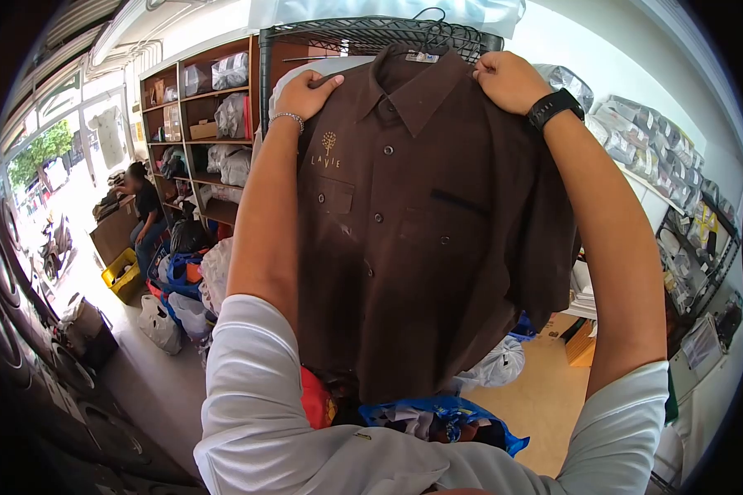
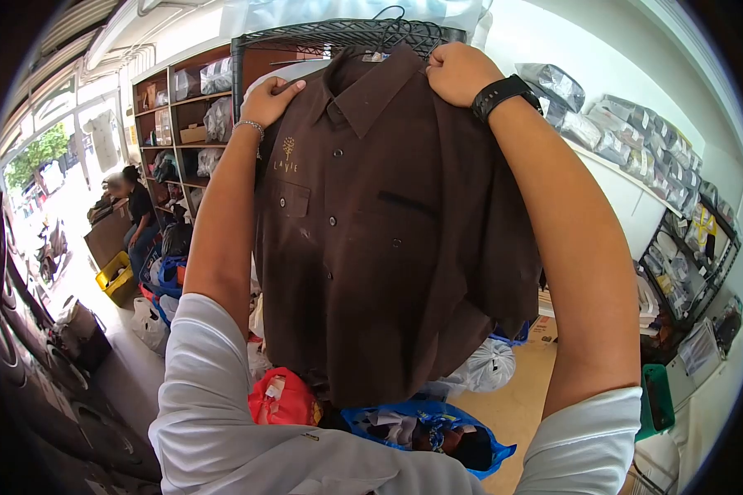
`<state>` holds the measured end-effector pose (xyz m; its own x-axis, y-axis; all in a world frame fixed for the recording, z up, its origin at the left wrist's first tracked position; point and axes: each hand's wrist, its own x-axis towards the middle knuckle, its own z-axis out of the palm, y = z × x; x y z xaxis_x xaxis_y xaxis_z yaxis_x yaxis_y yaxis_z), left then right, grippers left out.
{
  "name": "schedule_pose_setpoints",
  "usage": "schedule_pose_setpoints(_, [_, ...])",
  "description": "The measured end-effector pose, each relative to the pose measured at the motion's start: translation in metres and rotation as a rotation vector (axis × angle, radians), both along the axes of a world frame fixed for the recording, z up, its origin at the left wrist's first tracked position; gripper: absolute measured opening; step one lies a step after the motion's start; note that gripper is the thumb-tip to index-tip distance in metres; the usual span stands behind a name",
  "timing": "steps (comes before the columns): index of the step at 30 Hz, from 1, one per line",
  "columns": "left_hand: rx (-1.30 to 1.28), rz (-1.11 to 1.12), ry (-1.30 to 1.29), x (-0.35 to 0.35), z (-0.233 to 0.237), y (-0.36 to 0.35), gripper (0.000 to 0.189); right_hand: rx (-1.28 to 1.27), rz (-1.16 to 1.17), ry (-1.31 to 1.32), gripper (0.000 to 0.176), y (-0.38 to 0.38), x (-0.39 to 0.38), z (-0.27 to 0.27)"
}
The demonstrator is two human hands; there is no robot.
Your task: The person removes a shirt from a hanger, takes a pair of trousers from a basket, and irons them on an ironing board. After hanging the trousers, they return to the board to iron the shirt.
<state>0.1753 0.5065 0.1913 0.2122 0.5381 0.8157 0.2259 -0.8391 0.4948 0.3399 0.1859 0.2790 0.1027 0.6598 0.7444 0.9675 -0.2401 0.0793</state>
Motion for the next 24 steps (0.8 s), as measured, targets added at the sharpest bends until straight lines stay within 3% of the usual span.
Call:
schedule_pose_setpoints(1, [-0.06, -0.046, 0.021, 0.0, -0.001, 0.001, 0.067, 0.02, 0.015, -0.004, 0.024, 0.0, 0.0, -0.002])
schedule_pose_setpoints(4, [-0.087, -0.133, 0.0, 0.001, -0.005, 0.001, 0.067, 0.03, 0.016, -0.03, 0.025, 0.001, -0.002, -0.005])
schedule_pose_setpoints(10, [0.041, -0.055, -0.022, -0.009, -0.012, 0.019, 0.062, 0.002, 0.037, -0.096, 0.023, 0.008, -0.006, -0.009])
schedule_pose_setpoints(14, [-0.027, -0.125, 0.045, -0.034, -0.026, 0.022, 0.058, 0.048, 0.156, -0.085, 0.019, 0.019, -0.017, -0.031])
schedule_pose_setpoints(21, [-0.058, -0.104, 0.086, -0.039, -0.032, 0.022, 0.054, 0.083, 0.098, -0.087, 0.013, 0.017, -0.032, -0.045])
schedule_pose_setpoints(24, [-0.075, -0.192, 0.0, -0.039, -0.031, 0.027, 0.052, 0.096, 0.117, -0.094, 0.014, 0.023, -0.028, -0.048])
